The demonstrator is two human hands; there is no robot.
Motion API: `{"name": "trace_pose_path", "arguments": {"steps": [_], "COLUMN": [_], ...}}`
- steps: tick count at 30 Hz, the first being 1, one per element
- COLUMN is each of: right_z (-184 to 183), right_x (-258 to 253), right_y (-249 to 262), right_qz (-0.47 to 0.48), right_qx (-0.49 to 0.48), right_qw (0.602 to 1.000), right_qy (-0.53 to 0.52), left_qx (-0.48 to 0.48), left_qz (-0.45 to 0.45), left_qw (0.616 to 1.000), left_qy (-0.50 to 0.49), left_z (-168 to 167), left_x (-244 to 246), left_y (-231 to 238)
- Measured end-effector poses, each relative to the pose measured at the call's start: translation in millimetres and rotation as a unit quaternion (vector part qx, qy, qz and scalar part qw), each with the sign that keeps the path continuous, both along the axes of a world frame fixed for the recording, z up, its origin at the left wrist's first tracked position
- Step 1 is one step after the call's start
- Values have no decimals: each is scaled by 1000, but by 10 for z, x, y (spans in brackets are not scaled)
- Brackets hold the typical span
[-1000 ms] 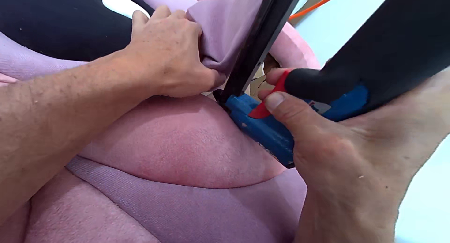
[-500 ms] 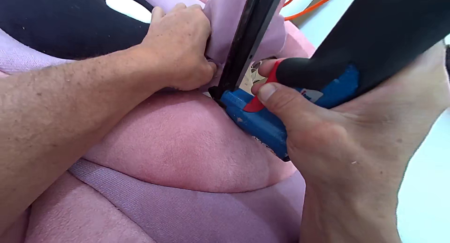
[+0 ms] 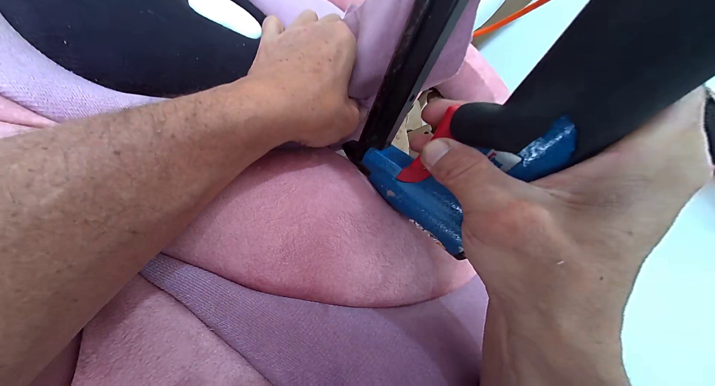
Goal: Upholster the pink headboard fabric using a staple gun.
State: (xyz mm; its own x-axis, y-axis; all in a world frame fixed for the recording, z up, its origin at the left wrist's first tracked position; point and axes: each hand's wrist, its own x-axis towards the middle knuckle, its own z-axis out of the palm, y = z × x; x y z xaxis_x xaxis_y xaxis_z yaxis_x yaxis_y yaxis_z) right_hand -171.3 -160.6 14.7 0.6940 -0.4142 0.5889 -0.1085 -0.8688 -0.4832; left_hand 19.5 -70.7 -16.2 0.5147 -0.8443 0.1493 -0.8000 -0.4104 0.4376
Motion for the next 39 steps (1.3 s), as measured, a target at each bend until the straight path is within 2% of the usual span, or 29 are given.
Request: {"name": "trace_pose_path", "arguments": {"steps": [4, 7, 10, 14, 18, 22, 25, 28, 29, 31, 33, 37, 39], "right_z": [-17, -106, -99, -73, -213, -323, -329, -285, -266, -215, -213, -249, -248], "right_x": [-82, -70, -159, -528, -646, -452, -450, -484, -483, -472, -481, -550, -584], "right_y": [24, 34, -39, -488, -1108, -1256, -1263, -1246, -1236, -1254, -1285, -1324, -1305], "right_qz": [-32, -4, 7, 35, 21, 19, -20, -56, -63, -73, -74, -68, -74], "right_qx": [5, 40, 63, 64, 4, 84, 131, 152, 163, 195, 242, 317, 315], "right_qw": [999, 999, 997, 996, 999, 988, 980, 981, 980, 976, 966, 943, 944], "right_qy": [19, -25, -41, -46, -49, -129, -148, -109, -94, -69, -56, -70, -72], "left_qx": [6, 11, -32, -86, -94, -79, -35, -67, -105, -156, -101, 55, 78], "left_qz": [-2, -2, -6, -6, 7, 51, 57, 128, 170, 226, 242, 181, 67], "left_qw": [1000, 1000, 999, 996, 995, 995, 997, 969, 961, 960, 962, 961, 950], "left_qy": [-2, -6, -26, -37, -31, -24, 48, 201, 190, 55, -75, -200, -293], "left_z": [21, 5, -78, -137, -103, -26, 56, 331, 456, 720, 901, 797, 682], "left_x": [-12, -2, 17, 106, 127, 113, 166, -3, -129, -403, -602, -681, -895], "left_y": [-3, 1, 22, 73, 116, 197, 326, 475, 481, 352, 146, -356, -510]}}
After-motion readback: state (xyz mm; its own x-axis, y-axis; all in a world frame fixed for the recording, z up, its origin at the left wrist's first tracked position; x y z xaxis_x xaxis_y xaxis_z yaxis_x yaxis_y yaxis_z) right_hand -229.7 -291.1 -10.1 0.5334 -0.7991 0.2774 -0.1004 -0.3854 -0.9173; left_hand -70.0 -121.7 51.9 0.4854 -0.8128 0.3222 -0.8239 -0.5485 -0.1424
